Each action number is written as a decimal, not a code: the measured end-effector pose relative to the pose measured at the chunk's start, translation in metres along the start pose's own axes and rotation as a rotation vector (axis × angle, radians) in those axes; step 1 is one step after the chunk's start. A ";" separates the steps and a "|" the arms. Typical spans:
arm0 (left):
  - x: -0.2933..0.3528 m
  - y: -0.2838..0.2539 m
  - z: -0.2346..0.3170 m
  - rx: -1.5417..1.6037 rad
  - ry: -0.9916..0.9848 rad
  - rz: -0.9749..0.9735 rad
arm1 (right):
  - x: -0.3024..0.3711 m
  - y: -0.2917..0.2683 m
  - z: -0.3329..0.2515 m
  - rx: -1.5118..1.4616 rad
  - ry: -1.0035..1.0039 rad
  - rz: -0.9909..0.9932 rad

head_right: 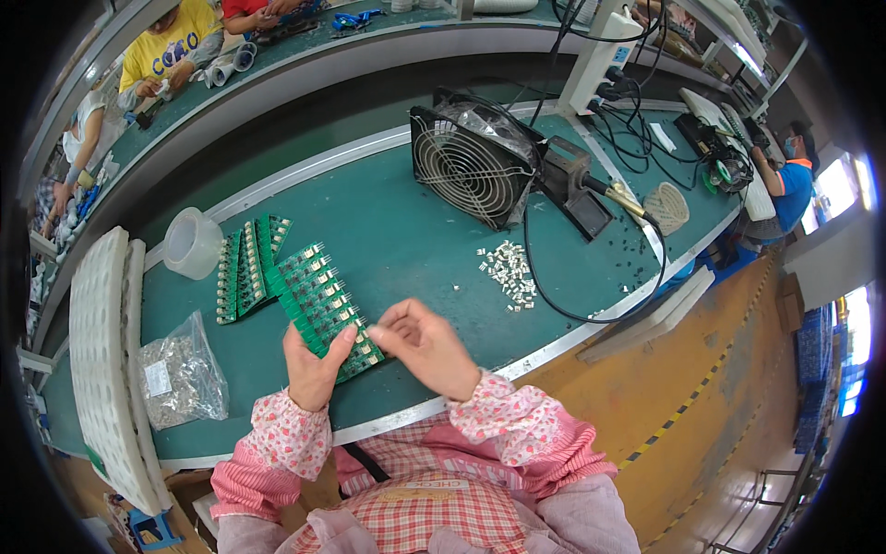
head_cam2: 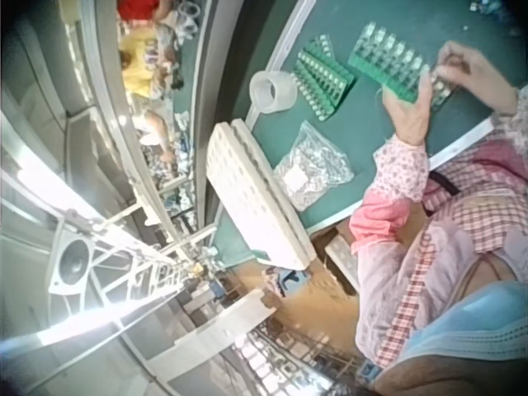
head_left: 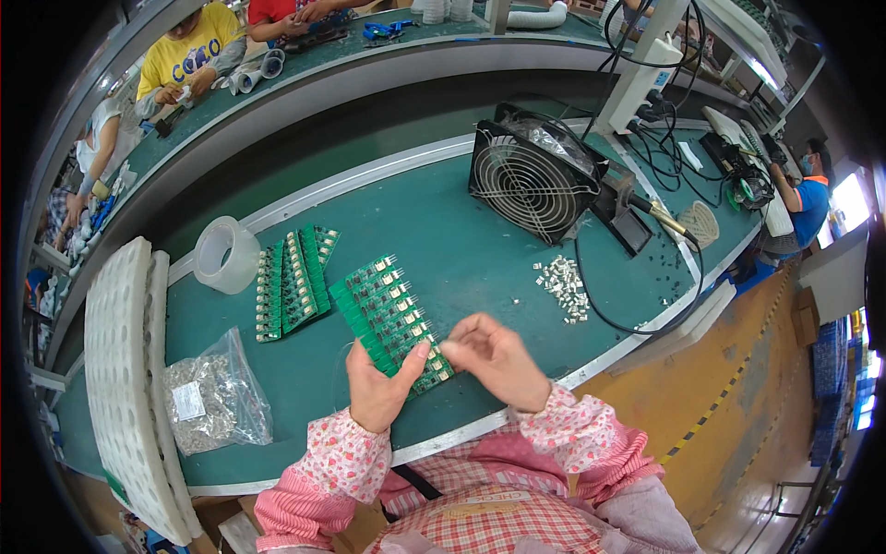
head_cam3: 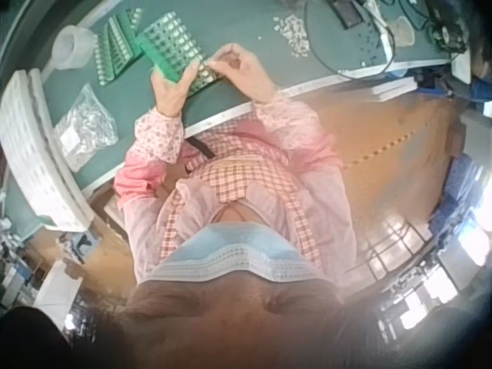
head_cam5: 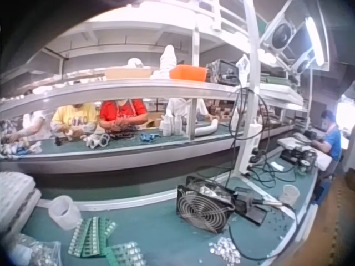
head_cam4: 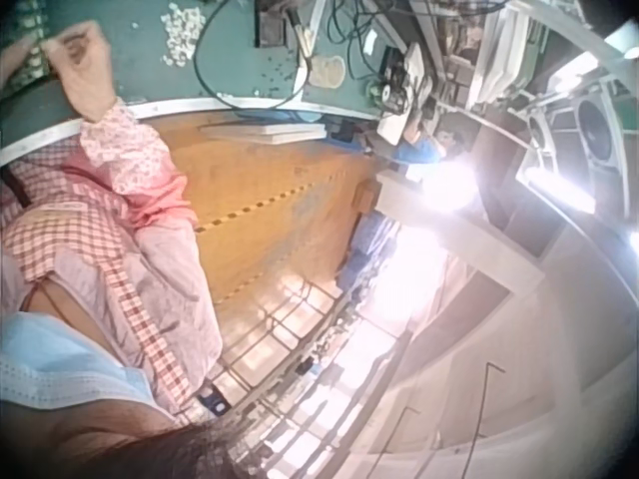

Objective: The person retrieves a circuit board panel from packaging, inserts small electronic components into the board by hand, and solders them using a soldering iron and solder wire.

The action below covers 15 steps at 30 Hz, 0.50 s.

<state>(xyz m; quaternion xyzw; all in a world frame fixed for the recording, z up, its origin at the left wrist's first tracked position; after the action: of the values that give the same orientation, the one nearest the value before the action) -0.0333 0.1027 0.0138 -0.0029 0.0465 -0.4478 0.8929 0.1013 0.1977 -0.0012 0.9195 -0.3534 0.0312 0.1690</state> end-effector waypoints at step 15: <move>-0.003 -0.006 -0.005 0.189 -0.151 0.002 | 0.007 -0.037 -0.028 0.224 0.002 0.134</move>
<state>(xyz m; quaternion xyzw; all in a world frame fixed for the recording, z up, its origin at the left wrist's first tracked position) -0.0408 0.1017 0.0094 0.0475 -0.0634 -0.4479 0.8906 0.1329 0.2287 0.0160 0.9069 -0.4083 0.0827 0.0630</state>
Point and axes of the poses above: each hand's wrist, its own x-axis away from the middle knuckle, its own y-axis out of the palm, z = x × y, the point moved 2 cm from there along -x, towards the middle knuckle, and after that the axes turned 5 degrees about -x, right-handed, at the moved point
